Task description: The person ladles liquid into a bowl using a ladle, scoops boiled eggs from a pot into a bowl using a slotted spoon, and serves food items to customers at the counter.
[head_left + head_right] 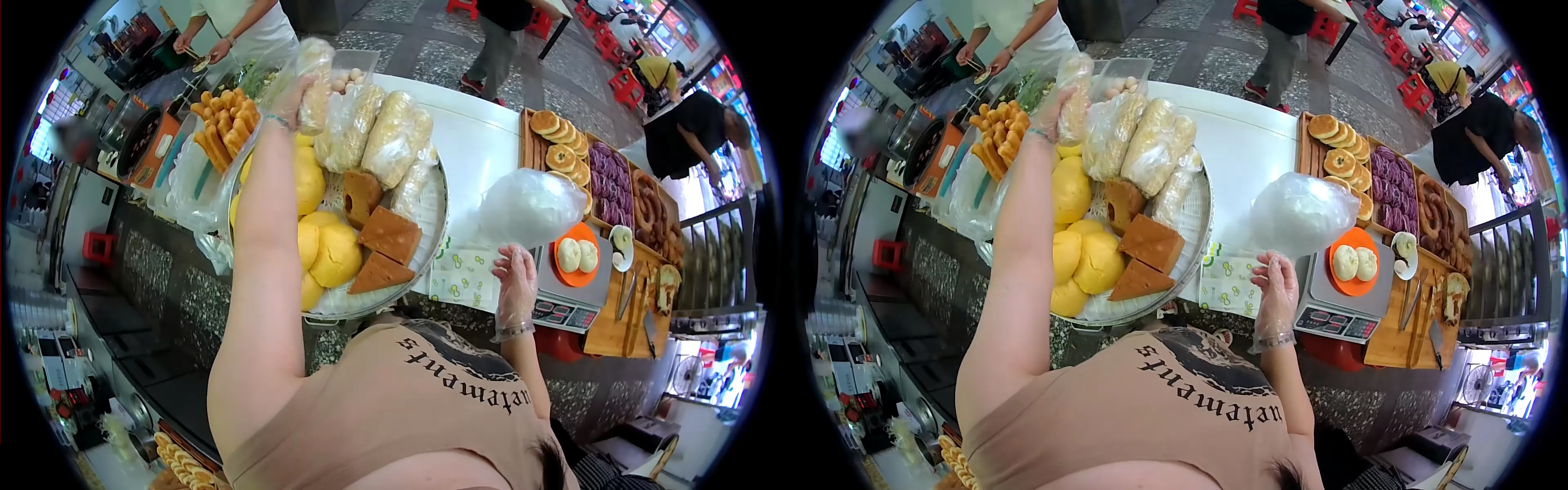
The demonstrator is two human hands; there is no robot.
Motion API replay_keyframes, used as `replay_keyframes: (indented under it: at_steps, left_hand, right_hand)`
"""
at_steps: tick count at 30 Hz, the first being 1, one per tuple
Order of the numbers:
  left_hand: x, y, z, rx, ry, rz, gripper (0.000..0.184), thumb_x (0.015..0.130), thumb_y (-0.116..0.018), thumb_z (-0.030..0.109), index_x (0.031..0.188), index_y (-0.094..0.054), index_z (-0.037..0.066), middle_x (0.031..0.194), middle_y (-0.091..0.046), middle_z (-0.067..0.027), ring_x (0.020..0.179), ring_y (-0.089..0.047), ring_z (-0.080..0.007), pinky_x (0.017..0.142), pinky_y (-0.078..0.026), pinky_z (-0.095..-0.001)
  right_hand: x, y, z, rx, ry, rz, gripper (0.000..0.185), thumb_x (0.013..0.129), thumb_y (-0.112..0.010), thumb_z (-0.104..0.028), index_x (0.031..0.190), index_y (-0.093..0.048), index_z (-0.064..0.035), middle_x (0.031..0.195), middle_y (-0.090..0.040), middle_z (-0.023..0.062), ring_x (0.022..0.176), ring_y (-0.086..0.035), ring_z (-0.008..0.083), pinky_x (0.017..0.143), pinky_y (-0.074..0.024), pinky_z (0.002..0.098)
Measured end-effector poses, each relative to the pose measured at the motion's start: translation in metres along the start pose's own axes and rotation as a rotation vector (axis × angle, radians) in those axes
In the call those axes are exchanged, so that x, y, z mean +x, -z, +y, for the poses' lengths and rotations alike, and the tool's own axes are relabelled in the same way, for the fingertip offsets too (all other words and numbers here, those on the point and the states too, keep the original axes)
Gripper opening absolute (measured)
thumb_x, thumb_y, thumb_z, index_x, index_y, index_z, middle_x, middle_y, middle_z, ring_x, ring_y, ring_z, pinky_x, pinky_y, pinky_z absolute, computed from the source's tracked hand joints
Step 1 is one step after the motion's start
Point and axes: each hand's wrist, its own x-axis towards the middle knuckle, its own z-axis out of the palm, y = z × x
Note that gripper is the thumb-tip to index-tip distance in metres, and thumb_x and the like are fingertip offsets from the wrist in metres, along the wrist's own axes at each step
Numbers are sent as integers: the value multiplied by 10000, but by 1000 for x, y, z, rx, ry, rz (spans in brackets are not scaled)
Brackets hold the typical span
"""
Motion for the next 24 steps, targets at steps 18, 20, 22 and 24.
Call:
replay_keyframes:
  at_steps: [18,20,22,24]
  left_hand:
    - [42,22,-111,1255,-620,357,695,855,-552,281,1408,-235,4,1387,-274,-314,1259,-289,-471,1045,-278,-448]
    - [35,17,-102,1308,-605,299,648,865,-527,231,1411,-244,27,1383,-278,-312,1254,-294,-474,1046,-277,-448]
    - [31,20,-104,1362,-580,249,608,876,-502,182,1415,-253,51,1378,-282,-310,1249,-298,-477,1046,-276,-448]
    - [37,26,-111,1534,-742,208,588,867,-491,140,1416,-282,102,1383,-281,-298,1250,-337,-429,1046,-301,-424]
  right_hand:
    - [-5,10,22,-88,-56,-93,217,926,-540,-246,1041,-565,-63,957,-613,27,800,-556,101,725,-468,251]
    - [-5,12,22,-84,-61,-76,218,925,-542,-245,1038,-564,-60,954,-613,29,799,-556,101,723,-468,249]
    - [-5,14,26,-84,-74,-65,218,925,-544,-244,1036,-564,-57,950,-614,30,798,-556,100,721,-468,247]
    - [-4,15,28,-86,-116,-64,221,921,-553,-242,1037,-561,-54,945,-614,31,795,-555,98,716,-468,243]
